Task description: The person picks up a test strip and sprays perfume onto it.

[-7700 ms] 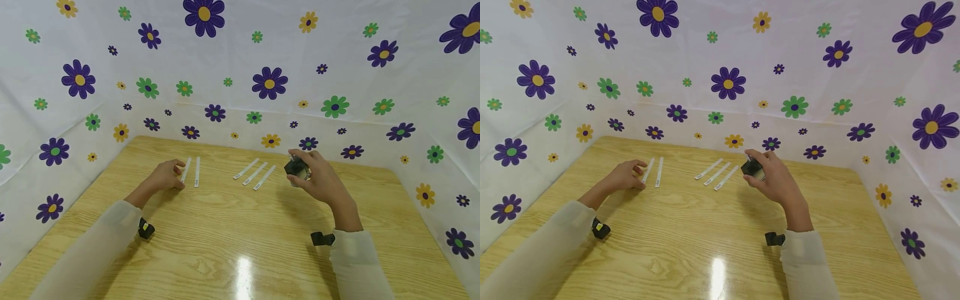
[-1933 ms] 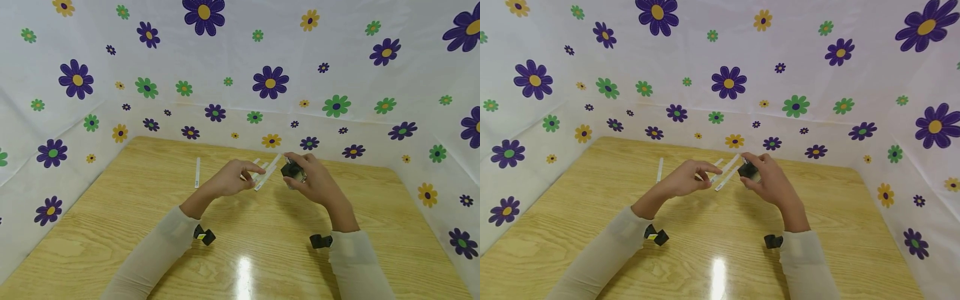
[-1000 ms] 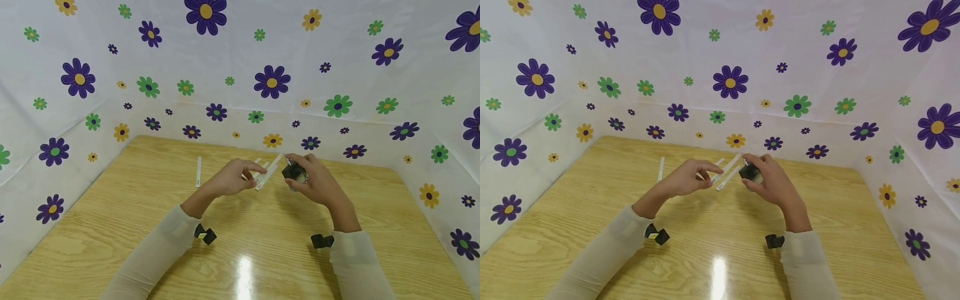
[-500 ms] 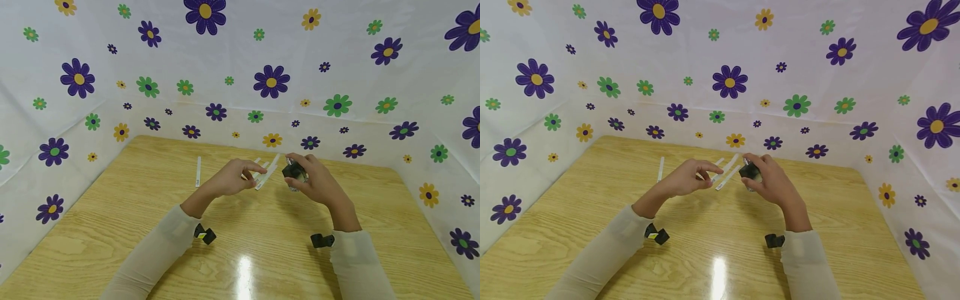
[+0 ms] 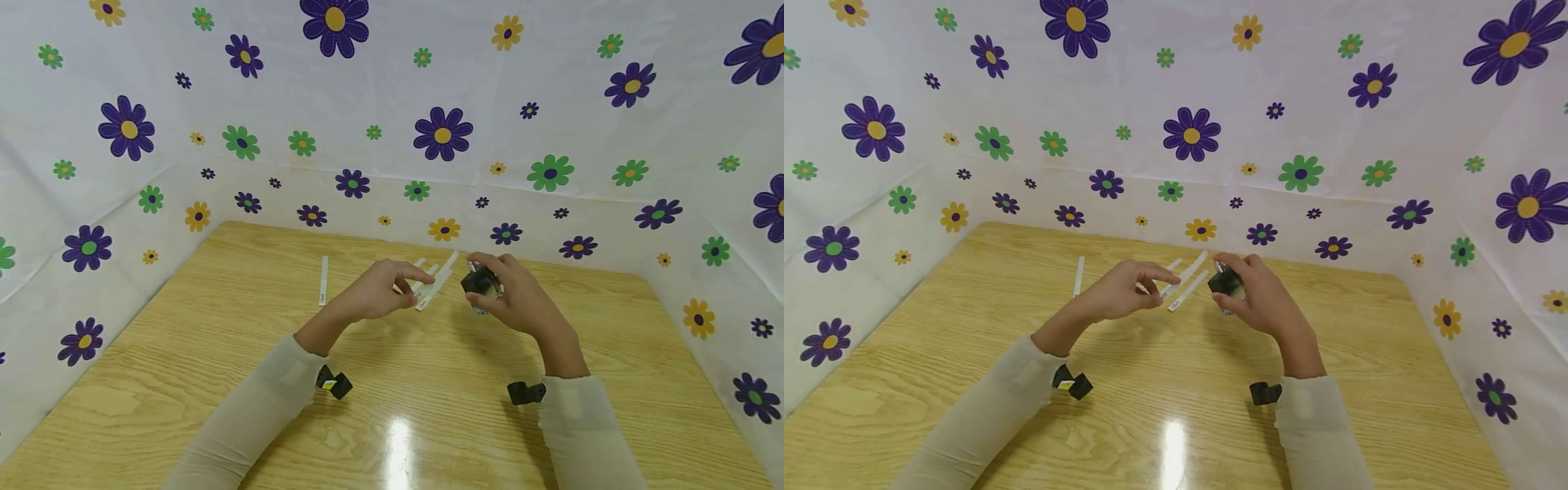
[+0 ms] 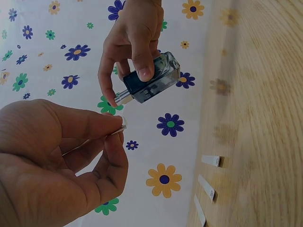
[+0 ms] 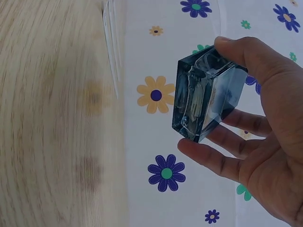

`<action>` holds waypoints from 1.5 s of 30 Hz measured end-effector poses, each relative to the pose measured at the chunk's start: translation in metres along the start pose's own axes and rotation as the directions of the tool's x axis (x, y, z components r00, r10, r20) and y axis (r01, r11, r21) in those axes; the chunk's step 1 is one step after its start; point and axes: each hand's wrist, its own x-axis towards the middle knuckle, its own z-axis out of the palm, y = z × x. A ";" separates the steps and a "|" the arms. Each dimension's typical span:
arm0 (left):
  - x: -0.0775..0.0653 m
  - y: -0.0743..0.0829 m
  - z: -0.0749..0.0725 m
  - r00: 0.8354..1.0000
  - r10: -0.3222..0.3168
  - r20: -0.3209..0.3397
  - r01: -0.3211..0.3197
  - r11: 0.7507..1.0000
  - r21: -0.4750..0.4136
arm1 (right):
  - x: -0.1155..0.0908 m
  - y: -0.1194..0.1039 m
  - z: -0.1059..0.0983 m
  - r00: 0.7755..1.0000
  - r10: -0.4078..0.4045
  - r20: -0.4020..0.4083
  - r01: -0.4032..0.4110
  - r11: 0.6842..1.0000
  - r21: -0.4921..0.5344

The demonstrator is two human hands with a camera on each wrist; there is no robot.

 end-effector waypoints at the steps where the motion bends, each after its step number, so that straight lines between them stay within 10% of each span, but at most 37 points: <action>1: 0.000 0.000 0.000 1.000 -0.001 0.000 0.001 1.000 0.002 | 0.000 0.000 0.000 1.000 0.006 0.004 -0.006 1.000 0.004; 45: 0.032 -0.024 0.020 0.989 -0.138 0.048 0.142 0.987 -0.081 | -0.010 0.007 -0.021 0.995 -0.038 -0.096 0.033 0.998 -0.055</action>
